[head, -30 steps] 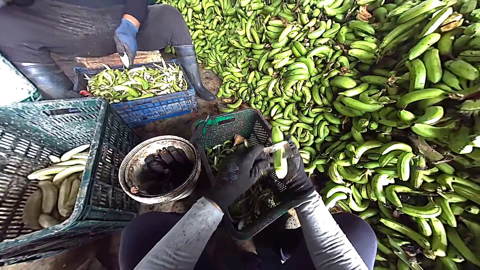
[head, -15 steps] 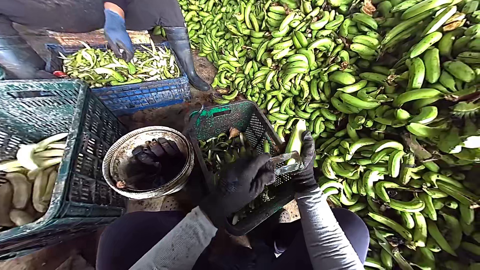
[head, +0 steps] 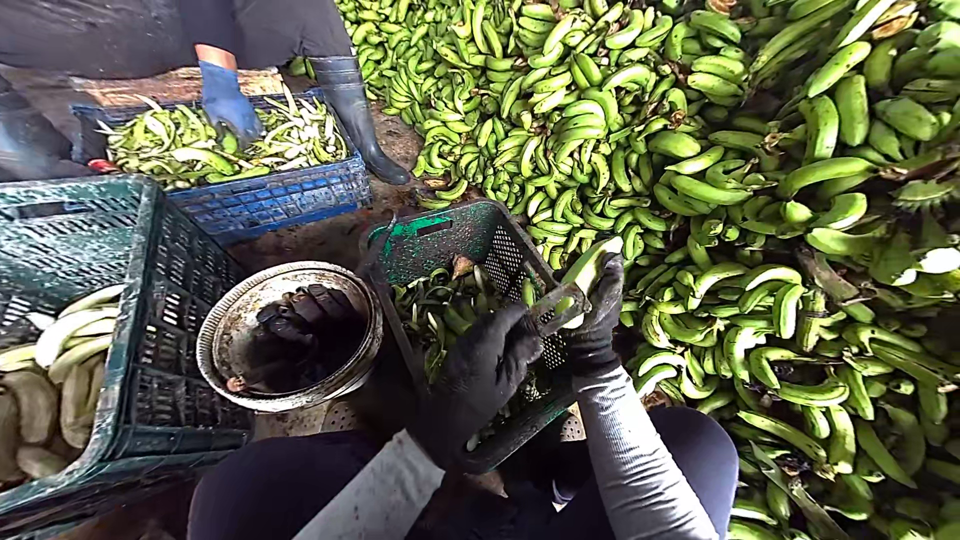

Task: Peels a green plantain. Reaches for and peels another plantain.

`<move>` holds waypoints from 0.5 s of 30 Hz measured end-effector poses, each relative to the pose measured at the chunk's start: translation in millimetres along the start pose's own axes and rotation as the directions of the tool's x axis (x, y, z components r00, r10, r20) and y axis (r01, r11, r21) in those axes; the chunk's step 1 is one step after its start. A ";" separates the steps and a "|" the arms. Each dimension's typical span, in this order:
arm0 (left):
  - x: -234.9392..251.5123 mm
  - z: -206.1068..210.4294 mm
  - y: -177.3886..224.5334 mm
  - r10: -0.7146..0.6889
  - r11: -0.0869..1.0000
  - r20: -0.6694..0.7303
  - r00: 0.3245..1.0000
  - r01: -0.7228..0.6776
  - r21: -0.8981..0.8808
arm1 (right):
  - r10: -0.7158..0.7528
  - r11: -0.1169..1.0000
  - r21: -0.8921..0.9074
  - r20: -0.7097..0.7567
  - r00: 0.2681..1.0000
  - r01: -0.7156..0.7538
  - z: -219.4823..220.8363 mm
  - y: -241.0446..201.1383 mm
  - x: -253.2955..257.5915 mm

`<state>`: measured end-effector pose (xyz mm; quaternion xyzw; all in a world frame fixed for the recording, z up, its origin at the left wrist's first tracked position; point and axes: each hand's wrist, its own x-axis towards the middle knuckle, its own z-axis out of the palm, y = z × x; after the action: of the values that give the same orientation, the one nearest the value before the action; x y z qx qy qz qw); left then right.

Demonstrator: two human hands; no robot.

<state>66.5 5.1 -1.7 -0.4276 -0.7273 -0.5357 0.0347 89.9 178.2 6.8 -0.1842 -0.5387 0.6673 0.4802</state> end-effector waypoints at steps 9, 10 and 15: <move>26.7 -13.7 -41.0 -0.143 0.979 -0.003 0.990 0.141 0.148 | 0.391 0.902 -0.118 0.631 0.670 -0.416 -10.0 -0.1 -11.3; 30.4 -17.8 -47.9 -0.179 0.973 -0.017 0.984 0.180 0.148 | 0.422 0.885 -0.171 0.690 0.588 -0.434 -10.7 -3.2 -13.9; 30.2 -24.2 -49.2 -0.196 0.960 -0.024 0.980 0.197 0.200 | 0.467 0.845 -0.091 0.605 0.645 -0.526 -18.1 2.4 -13.1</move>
<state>5.1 0.2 -12.9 -0.3467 -0.8163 -0.4612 0.0260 108.8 177.2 -5.2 -0.0786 -0.5601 0.8200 0.0882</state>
